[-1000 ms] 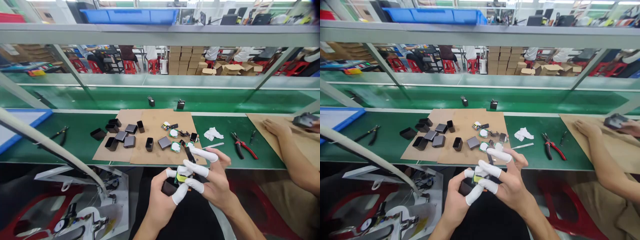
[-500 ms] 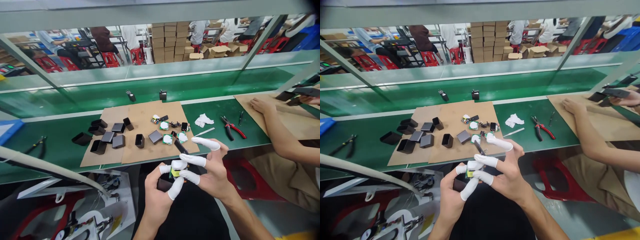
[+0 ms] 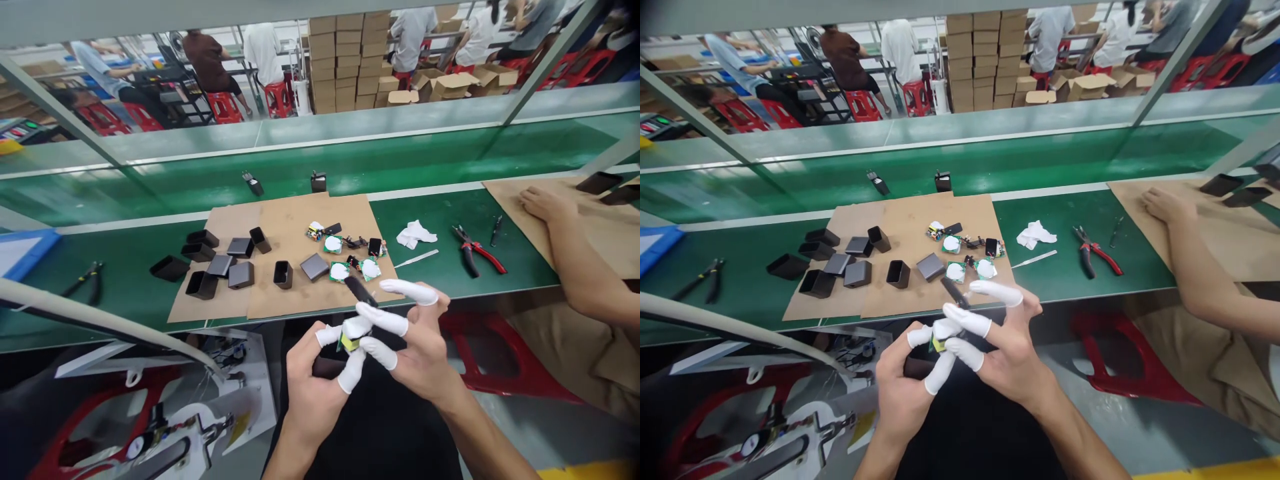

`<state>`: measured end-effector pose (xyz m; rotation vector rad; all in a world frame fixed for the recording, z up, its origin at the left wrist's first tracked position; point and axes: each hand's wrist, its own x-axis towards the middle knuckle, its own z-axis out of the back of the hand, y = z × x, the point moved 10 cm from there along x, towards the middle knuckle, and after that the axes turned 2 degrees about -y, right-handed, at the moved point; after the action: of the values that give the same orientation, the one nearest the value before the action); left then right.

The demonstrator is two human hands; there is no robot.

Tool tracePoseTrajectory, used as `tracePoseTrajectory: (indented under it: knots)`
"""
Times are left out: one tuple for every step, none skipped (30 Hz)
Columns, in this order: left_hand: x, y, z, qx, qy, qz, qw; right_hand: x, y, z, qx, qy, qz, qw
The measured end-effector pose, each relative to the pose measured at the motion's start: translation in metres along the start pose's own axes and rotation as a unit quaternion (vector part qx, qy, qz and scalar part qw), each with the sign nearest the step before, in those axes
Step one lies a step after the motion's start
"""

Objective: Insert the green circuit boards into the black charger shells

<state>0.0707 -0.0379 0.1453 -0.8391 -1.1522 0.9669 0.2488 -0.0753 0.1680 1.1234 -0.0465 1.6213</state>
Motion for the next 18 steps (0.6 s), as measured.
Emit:
tracePoseTrajectory:
  knots:
    - [-0.001, 0.0, -0.001, -0.006, 0.011, 0.005, 1.0, 0.001, -0.001, 0.0, 0.006, 0.009, -0.005, 1.0]
    - [-0.003, 0.001, -0.002, -0.013, 0.023, 0.011, 1.0, 0.003, -0.001, -0.001, 0.011, 0.021, -0.006, 1.0]
    - [-0.005, 0.002, -0.004, -0.022, 0.034, 0.019, 0.999, 0.005, 0.0, -0.002, 0.018, 0.035, -0.007, 0.999]
    - [-0.006, 0.004, -0.005, -0.031, 0.041, 0.025, 0.998, 0.007, 0.0, -0.003, 0.027, 0.049, -0.005, 0.998]
    - [-0.008, 0.006, -0.006, -0.038, 0.048, 0.031, 0.998, 0.008, 0.0, -0.004, 0.034, 0.06, -0.004, 0.998]
    - [-0.009, 0.008, -0.007, -0.042, 0.053, 0.036, 0.997, 0.008, 0.0, -0.006, 0.039, 0.067, -0.005, 0.997]
    - [-0.009, 0.01, -0.008, -0.043, 0.053, 0.039, 0.997, 0.008, -0.001, -0.008, 0.04, 0.068, -0.008, 0.997]
    - [-0.009, 0.012, -0.008, -0.04, 0.048, 0.037, 0.997, 0.007, -0.002, -0.009, 0.037, 0.063, -0.01, 0.997]
    - [-0.009, 0.014, -0.007, -0.032, 0.04, 0.031, 0.998, 0.005, -0.004, -0.01, 0.035, 0.047, -0.011, 0.998]
    - [-0.009, 0.014, -0.006, -0.018, 0.03, 0.023, 0.999, 0.002, -0.006, -0.008, 0.044, 0.014, -0.015, 0.999]
    - [-0.008, 0.015, -0.004, 0.001, 0.017, 0.014, 1.0, -0.002, -0.01, -0.004, 0.063, -0.036, -0.029, 0.997]
    - [-0.008, 0.014, -0.001, 0.02, 0.004, 0.003, 1.0, -0.008, -0.016, 0.001, 0.094, -0.094, -0.053, 0.99]
    - [-0.007, 0.014, 0.0, 0.039, -0.007, -0.006, 0.999, -0.016, -0.025, 0.005, 0.131, -0.148, -0.087, 0.976]
    - [-0.007, 0.013, 0.002, 0.058, -0.017, -0.017, 0.998, -0.024, -0.035, 0.001, 0.175, -0.173, -0.133, 0.96]
    - [-0.007, 0.012, 0.004, 0.077, -0.027, -0.031, 0.996, -0.031, -0.045, -0.009, 0.221, -0.164, -0.184, 0.943]
    - [-0.008, 0.009, 0.006, 0.103, -0.035, -0.053, 0.993, -0.037, -0.053, -0.026, 0.269, -0.126, -0.234, 0.926]
    - [-0.009, 0.005, 0.006, 0.136, -0.042, -0.08, 0.987, -0.043, -0.056, -0.044, 0.315, -0.072, -0.273, 0.906]
    - [-0.01, 0.002, 0.006, 0.175, -0.047, -0.108, 0.977, -0.048, -0.056, -0.06, 0.355, -0.023, -0.302, 0.884]
